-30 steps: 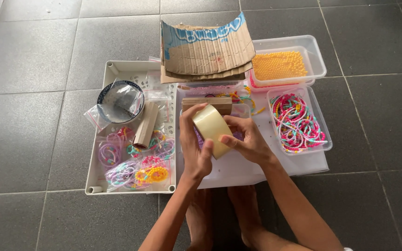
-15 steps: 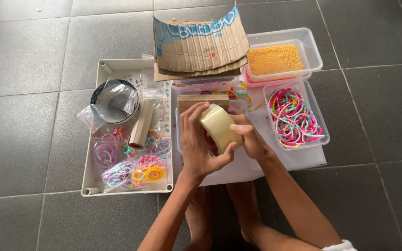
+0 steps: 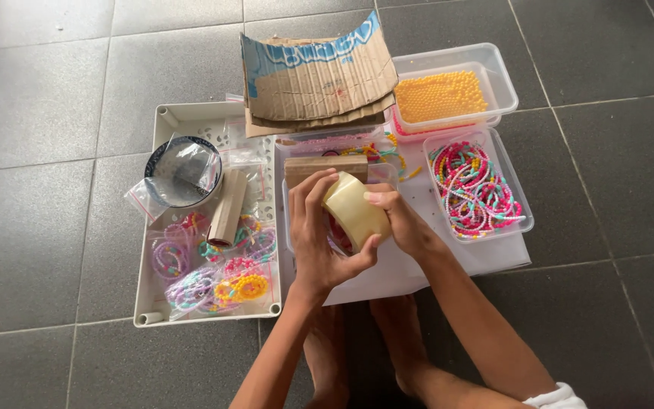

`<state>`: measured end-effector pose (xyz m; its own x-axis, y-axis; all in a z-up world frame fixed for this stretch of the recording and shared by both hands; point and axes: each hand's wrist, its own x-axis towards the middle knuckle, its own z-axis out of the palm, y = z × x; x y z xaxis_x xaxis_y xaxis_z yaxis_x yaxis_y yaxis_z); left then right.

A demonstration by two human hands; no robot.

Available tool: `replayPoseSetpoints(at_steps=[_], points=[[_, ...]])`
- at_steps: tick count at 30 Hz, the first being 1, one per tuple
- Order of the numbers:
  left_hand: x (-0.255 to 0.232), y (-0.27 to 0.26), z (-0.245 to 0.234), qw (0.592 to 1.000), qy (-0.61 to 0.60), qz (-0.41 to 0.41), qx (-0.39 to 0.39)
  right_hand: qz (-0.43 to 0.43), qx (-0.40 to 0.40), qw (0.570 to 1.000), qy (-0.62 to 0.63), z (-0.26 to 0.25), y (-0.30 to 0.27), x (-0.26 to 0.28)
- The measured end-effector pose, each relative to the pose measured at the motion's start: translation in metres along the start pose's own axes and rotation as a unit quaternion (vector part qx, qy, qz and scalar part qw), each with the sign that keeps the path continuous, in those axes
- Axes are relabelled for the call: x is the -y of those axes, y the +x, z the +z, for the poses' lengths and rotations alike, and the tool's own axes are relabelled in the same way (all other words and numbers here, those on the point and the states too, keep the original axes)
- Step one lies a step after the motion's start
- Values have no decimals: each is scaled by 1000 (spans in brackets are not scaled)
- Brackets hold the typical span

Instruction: Assembling and decorating a small handicraft structure using cardboard, tape, and colorful elastic bands.

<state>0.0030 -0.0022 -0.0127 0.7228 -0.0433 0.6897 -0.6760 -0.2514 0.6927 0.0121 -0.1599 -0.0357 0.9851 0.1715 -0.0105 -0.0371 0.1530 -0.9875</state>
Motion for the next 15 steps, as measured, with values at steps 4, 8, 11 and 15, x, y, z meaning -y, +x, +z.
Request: replayPoseSetpoints(at_steps=[4,8,11,15], points=[[0,-2,1,1000,6,10,15,16,-10,999,43,13,-9,25],[0,-1,2,1000,2,14,9,-29,48,998,29,-3,-10,14],[-1,-2,2,1000,-1,10,10,-36,73,996,35,-10,-11,5],[-1,-1,1,1000,-6,2,14,-61,110,991,46,-18,-9,1]])
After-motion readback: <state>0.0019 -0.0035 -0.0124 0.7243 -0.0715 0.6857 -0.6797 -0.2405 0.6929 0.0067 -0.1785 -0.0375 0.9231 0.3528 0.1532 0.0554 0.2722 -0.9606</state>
